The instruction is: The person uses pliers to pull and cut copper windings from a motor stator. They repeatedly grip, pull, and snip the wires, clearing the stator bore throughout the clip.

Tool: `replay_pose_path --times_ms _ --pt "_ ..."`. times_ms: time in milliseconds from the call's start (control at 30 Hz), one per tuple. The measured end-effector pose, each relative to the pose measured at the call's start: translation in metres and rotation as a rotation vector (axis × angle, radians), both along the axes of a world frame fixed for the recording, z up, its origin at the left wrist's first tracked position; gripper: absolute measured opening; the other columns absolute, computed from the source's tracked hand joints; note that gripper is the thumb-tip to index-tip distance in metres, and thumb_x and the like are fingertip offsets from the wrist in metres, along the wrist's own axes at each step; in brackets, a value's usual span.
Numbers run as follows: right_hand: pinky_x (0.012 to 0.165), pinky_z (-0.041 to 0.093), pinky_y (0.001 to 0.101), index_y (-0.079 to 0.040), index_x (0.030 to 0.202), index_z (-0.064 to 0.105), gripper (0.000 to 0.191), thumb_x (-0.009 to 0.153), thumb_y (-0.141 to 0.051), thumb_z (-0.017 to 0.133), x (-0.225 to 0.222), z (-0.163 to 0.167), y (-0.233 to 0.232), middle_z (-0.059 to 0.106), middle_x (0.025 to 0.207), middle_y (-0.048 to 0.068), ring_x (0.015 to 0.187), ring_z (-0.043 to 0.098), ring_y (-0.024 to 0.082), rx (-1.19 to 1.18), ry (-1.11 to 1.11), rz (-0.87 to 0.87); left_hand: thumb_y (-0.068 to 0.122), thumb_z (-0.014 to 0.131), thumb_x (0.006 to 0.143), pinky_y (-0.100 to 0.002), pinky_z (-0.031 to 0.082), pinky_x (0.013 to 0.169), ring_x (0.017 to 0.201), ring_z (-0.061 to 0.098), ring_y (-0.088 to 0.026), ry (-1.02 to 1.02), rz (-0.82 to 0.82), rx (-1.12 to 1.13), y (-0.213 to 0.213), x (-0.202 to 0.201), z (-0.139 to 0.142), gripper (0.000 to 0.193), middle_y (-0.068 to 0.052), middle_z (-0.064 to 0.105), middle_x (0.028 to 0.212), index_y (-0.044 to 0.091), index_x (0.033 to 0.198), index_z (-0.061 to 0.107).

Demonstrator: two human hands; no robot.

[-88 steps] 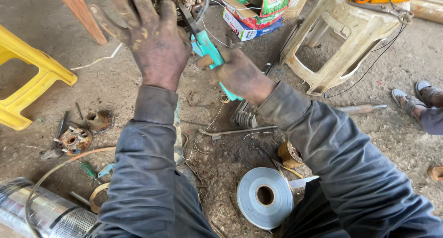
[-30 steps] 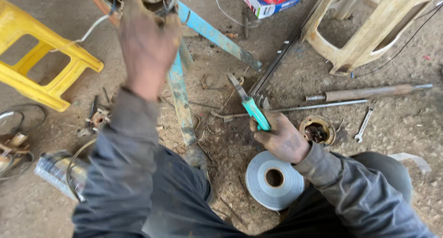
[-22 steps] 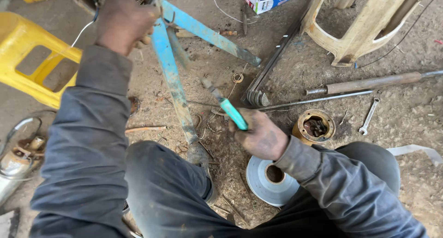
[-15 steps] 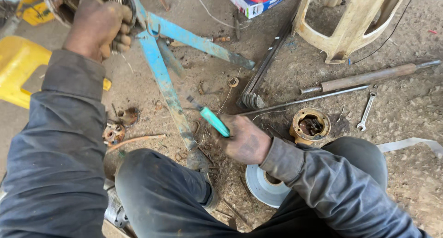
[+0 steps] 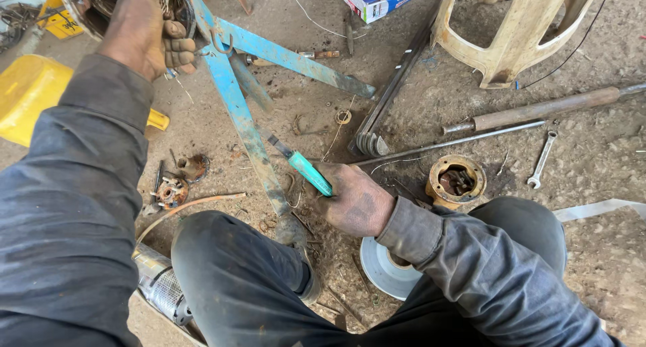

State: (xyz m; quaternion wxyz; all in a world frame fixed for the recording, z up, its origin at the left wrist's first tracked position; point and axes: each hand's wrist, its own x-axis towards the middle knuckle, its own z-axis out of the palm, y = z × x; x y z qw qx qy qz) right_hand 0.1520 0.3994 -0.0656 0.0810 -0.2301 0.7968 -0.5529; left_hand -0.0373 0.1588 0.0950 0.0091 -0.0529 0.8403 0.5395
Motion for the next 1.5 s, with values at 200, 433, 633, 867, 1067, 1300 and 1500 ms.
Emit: replay_pose_path --times_ms 200,433,633,867,1067,1300,1500 --pt "0.062 0.053 0.0448 -0.005 0.109 0.066 0.03 0.079 -0.006 0.064 0.0 0.002 0.003 0.067 0.076 0.019 0.067 0.067 0.035 0.009 0.025 0.002 0.066 0.045 0.104 -0.043 0.062 0.049 0.054 0.067 -0.017 0.101 0.202 -0.08 0.011 -0.007 -0.013 0.059 -0.002 0.061 0.068 0.008 0.093 0.055" --pt "0.063 0.054 0.0431 -0.003 0.098 0.066 0.018 0.081 -0.009 0.066 -0.003 -0.016 0.005 0.066 0.073 0.018 0.065 0.067 0.033 -0.035 -0.022 -0.001 0.057 0.045 0.105 -0.04 0.058 0.05 0.057 0.066 -0.019 -0.004 0.187 -0.206 0.0 -0.02 -0.027 0.051 -0.002 0.061 0.071 0.009 0.093 0.056" --pt "0.063 0.049 0.0411 -0.001 0.108 0.069 0.023 0.085 0.0 0.066 -0.025 -0.051 -0.012 0.064 0.086 0.014 0.072 0.058 0.027 -0.322 -0.251 0.034 0.05 0.045 0.105 -0.039 0.054 0.05 0.058 0.065 -0.02 0.015 -0.034 -0.36 -0.018 0.0 0.0 0.044 -0.003 0.06 0.073 0.009 0.093 0.056" --pt "0.081 0.057 0.0521 -0.005 0.136 0.062 0.05 0.086 -0.003 0.057 -0.038 -0.038 -0.033 0.063 0.128 0.02 0.11 0.064 0.035 -0.596 -0.893 0.019 0.032 0.055 0.107 -0.032 0.046 0.049 0.059 0.062 -0.014 0.359 0.095 -0.282 -0.098 0.08 -0.037 0.025 0.0 0.061 0.071 0.013 0.098 0.067" --pt "0.092 0.054 0.0622 -0.029 0.156 0.035 0.084 0.078 -0.007 0.06 -0.037 0.011 -0.074 0.056 0.141 0.021 0.119 0.061 0.036 -0.739 -0.935 0.227 0.051 0.037 0.108 -0.025 0.042 0.039 0.05 0.052 -0.009 0.292 -0.014 -0.057 -0.076 0.111 -0.156 0.054 0.001 0.052 0.063 0.008 0.093 0.066" --pt "0.098 0.056 0.0469 0.007 0.15 0.042 0.073 0.08 -0.004 0.058 -0.082 0.076 -0.126 0.048 0.148 0.028 0.128 0.058 0.036 -0.465 -0.531 0.269 0.056 0.031 0.102 -0.031 0.044 0.03 0.04 0.048 -0.011 0.384 -0.202 0.146 -0.066 0.132 -0.201 0.065 0.001 0.056 0.06 -0.003 0.125 0.045" --pt "0.058 0.06 0.0374 0.007 0.119 0.068 0.041 0.091 -0.014 0.045 -0.128 0.14 -0.156 0.074 0.107 0.027 0.065 0.069 0.029 0.165 -0.514 -0.083 0.027 0.044 0.109 -0.028 0.044 0.032 0.043 0.049 -0.01 0.249 -0.179 0.703 -0.064 0.125 -0.173 0.037 -0.001 0.052 0.062 -0.008 0.12 0.05"
